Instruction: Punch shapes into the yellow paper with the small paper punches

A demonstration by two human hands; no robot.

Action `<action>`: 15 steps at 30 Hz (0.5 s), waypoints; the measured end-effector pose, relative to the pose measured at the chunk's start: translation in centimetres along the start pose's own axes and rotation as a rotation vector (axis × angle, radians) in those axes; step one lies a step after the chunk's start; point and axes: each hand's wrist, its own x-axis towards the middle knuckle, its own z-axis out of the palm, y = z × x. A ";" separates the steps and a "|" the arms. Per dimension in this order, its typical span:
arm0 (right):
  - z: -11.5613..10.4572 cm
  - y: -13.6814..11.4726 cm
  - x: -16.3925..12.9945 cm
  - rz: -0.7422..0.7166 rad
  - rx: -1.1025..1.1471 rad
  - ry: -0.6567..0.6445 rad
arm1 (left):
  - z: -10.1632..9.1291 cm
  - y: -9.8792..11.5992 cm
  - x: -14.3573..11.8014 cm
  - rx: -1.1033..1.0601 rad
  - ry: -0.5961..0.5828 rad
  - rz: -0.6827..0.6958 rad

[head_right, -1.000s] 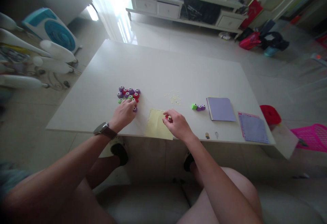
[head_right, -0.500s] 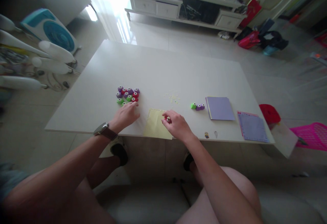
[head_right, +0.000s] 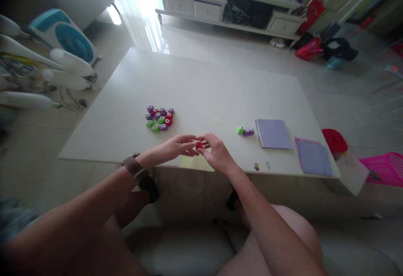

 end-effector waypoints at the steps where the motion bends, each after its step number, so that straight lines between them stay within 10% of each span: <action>1: 0.1 0.0 0.0 -0.002 0.022 0.005 | 0.2 -0.1 0.0 0.000 0.014 0.023; 10: 0.6 0.2 -0.1 -0.001 -0.059 0.034 | -1.7 -1.4 -0.2 0.247 0.155 0.099; 15: 0.6 0.6 -0.1 0.038 -0.144 0.030 | -5.5 -1.2 -1.5 0.759 0.453 0.062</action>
